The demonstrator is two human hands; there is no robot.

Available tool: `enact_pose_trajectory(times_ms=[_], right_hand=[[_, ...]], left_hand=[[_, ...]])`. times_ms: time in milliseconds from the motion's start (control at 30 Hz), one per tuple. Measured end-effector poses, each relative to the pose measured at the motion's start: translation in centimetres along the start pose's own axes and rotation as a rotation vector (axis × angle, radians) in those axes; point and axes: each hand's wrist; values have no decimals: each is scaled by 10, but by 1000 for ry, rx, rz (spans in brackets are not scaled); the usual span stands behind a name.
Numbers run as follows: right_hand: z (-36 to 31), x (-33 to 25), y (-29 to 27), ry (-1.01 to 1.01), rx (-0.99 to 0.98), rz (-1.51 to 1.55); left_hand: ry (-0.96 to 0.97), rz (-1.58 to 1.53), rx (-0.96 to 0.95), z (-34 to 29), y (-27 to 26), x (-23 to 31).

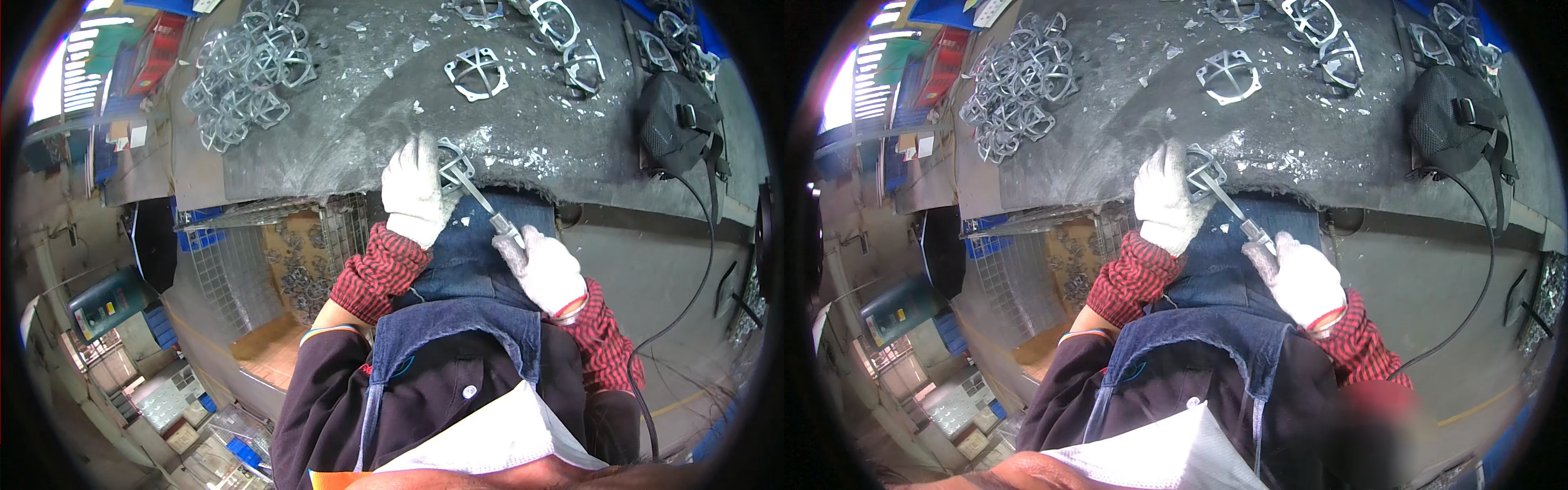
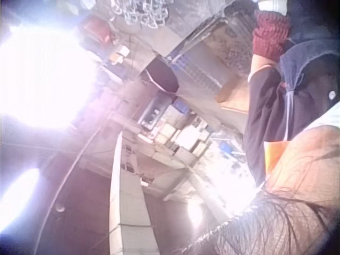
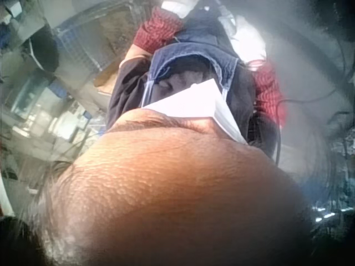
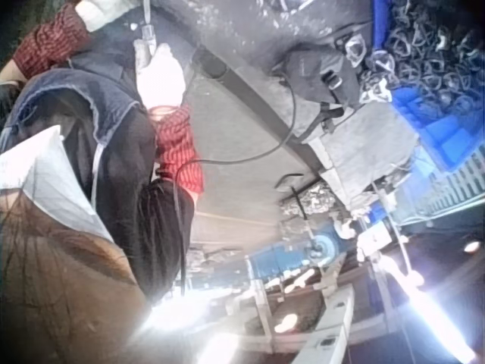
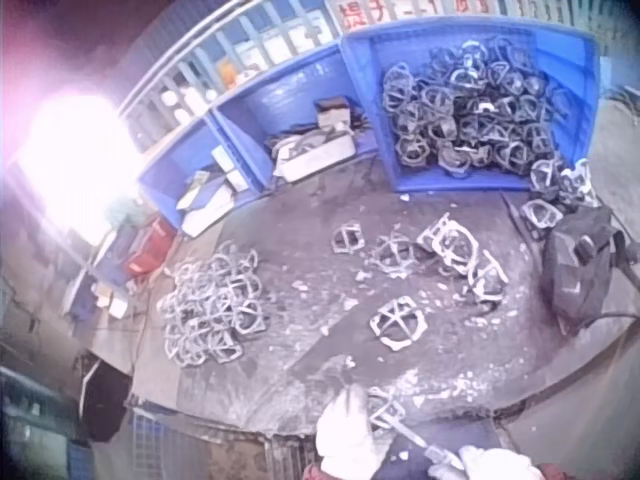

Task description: The person smooths the edges of small metal frame components on a workbench using a hand file.

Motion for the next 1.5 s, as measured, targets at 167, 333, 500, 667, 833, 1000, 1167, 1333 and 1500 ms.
enact_pose_trajectory(times_ms=[167, 333, 500, 667, 833, 1000, 1167, 1333, 1500], right_hand=[[23, 13, 11, 744, -623, 727], [30, 21, 15, 1041, -876, 1085], [29, 27, 16, 881, -850, 979], [17, 24, 21, 416, -450, 443], [18, 24, 12, 49, -68, -60], [37, 31, -5, -82, 14, -163], [35, 27, -9, -155, -47, -180], [15, 17, 4, 22, -100, -152], [6, 14, 17, 0, -105, 87]], left_hand=[[18, -16, 8, -1, 3, -2], [-1, -33, -60, -2, 4, -5], [-7, -37, -72, -1, 3, -5], [-12, -54, -89, 8, 0, -4], [91, -96, -68, 17, -7, -6], [183, -164, -159, 31, -13, -21], [353, -228, -166, 34, -18, -38], [330, -245, -132, 27, -18, -46], [222, -194, -44, 17, -10, -36]])
Point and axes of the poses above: each hand's wrist, its own z-axis towards the middle knuckle, its own y-axis out of the palm, x = y × z, and after that the axes turned 14 degrees about x, right-handed
